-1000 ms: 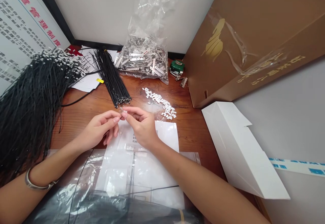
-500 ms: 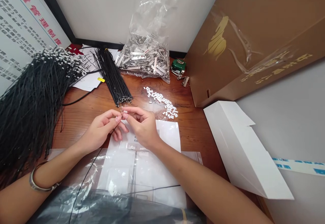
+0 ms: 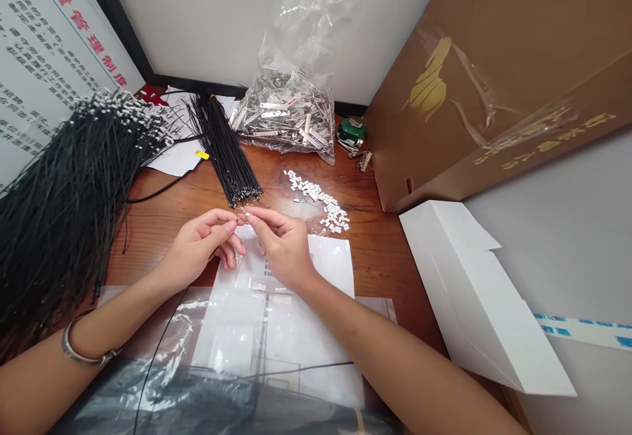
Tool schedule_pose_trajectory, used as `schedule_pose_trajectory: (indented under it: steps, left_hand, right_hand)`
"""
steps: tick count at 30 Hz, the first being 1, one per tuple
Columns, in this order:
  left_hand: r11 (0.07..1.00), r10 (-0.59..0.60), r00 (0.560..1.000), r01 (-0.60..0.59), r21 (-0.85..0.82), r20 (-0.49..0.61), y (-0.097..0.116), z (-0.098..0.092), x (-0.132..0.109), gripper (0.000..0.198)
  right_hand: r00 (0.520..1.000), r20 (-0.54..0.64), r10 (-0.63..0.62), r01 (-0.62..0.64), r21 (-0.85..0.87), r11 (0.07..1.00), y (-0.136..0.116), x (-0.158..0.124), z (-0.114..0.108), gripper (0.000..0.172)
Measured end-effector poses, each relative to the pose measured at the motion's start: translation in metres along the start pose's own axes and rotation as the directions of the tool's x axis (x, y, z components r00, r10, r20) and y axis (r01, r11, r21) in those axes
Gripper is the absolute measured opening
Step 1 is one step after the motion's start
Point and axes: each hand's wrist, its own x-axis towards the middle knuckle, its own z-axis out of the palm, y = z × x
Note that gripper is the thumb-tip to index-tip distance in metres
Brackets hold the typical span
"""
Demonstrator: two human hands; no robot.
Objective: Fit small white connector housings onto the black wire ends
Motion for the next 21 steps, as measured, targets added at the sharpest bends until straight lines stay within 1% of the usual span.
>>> schedule_pose_trajectory:
  steps: [5, 8, 11, 13, 18, 21]
  left_hand:
    - [0.999, 0.017, 1.000, -0.017, 0.040, 0.003, 0.0009, 0.0001, -0.0017, 0.032]
    - [0.997, 0.035, 0.999, -0.035, 0.070, -0.002, 0.0016, 0.0001, -0.0024, 0.032]
    - [0.996, 0.043, 0.999, -0.042, 0.080, -0.004, 0.0013, -0.0003, -0.0023, 0.031]
    - [0.996, 0.045, 0.999, -0.044, 0.081, -0.005, 0.0004, -0.0007, -0.0020, 0.030]
    - [0.996, 0.069, 0.998, -0.068, 0.065, -0.015, -0.0006, -0.0012, -0.0026, 0.027]
    - [0.994, 0.086, 0.996, -0.084, 0.069, -0.023, 0.0004, -0.0007, -0.0033, 0.029]
  right_hand:
    - [0.998, 0.002, -0.068, 0.068, -0.063, 0.996, -0.0002, -0.0003, -0.0004, 0.018]
    - [0.999, 0.022, -0.043, 0.043, -0.032, 0.999, 0.0005, -0.0004, -0.0001, 0.017]
    - [1.000, 0.022, -0.006, 0.005, 0.025, 1.000, 0.0007, -0.0001, 0.0005, 0.021]
    - [1.000, 0.019, 0.001, -0.002, 0.048, 0.999, 0.0004, 0.0001, 0.0008, 0.020]
    - [0.998, 0.041, -0.050, 0.049, 0.021, 0.999, -0.0008, 0.0003, -0.0004, 0.012]
    - [0.997, 0.040, -0.070, 0.070, -0.009, 0.998, -0.0006, 0.0002, -0.0015, 0.011]
